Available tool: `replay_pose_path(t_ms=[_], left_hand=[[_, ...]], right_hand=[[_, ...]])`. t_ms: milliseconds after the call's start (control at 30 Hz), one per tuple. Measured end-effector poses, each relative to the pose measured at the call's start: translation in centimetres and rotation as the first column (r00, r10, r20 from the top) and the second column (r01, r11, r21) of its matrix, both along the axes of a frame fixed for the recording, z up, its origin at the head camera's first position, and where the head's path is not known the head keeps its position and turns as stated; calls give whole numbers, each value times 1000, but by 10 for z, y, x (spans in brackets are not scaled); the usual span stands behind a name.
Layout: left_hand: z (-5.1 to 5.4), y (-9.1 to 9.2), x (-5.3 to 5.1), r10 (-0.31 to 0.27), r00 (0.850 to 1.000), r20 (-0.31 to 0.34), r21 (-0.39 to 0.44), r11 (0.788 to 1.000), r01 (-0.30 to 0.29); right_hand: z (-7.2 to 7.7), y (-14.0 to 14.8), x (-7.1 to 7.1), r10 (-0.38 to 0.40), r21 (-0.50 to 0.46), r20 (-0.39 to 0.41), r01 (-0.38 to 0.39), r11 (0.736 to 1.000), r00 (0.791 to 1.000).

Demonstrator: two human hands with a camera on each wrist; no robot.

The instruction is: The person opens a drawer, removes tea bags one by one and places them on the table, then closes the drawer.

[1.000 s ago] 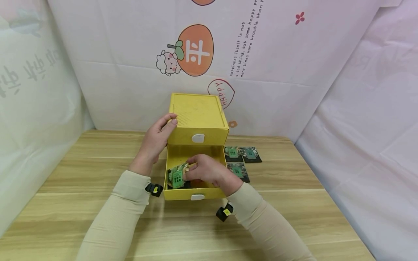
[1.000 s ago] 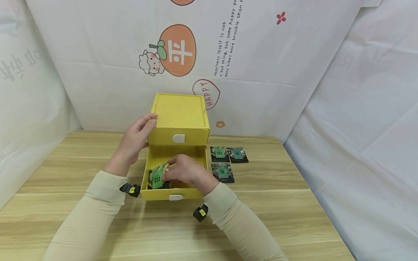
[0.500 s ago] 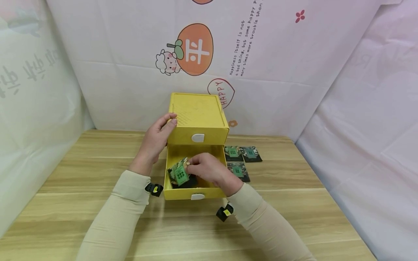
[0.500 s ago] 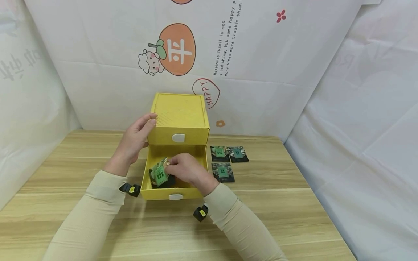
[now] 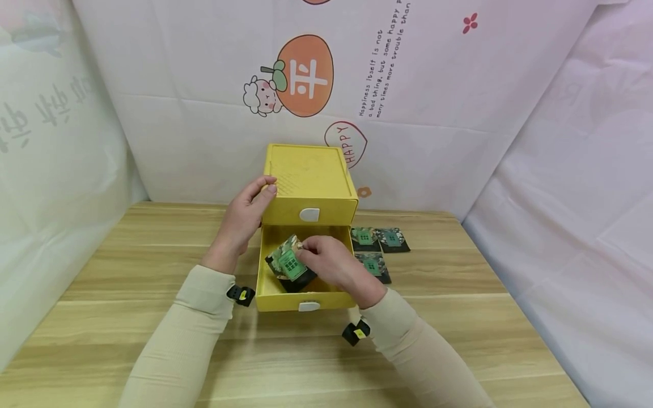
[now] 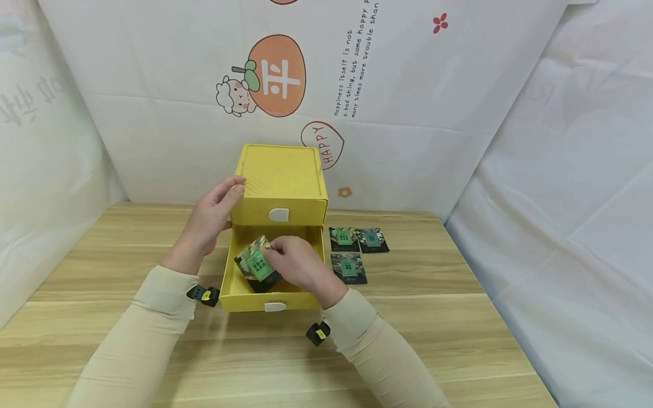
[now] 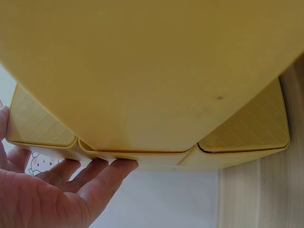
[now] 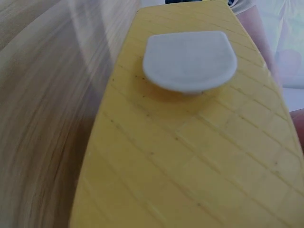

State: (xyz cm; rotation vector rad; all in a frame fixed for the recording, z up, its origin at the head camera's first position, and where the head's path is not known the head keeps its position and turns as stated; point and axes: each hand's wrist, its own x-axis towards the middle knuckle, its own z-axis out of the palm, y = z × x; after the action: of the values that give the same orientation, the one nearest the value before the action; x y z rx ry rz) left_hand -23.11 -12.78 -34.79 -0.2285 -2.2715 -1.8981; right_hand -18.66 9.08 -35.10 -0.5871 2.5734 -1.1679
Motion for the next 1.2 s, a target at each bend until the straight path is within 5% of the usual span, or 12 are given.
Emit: replay_pose_path(t_ms=[667,1200], left_hand=[[0,0,1,-5,1000,-1,14,1000,5],[0,0,1,-15,1000,-8,11,1000,15]], right_hand=[[20,27,7,-104,-59,-135,97,994,985],[39,67,3,-205,-178,-89,187,966,975]])
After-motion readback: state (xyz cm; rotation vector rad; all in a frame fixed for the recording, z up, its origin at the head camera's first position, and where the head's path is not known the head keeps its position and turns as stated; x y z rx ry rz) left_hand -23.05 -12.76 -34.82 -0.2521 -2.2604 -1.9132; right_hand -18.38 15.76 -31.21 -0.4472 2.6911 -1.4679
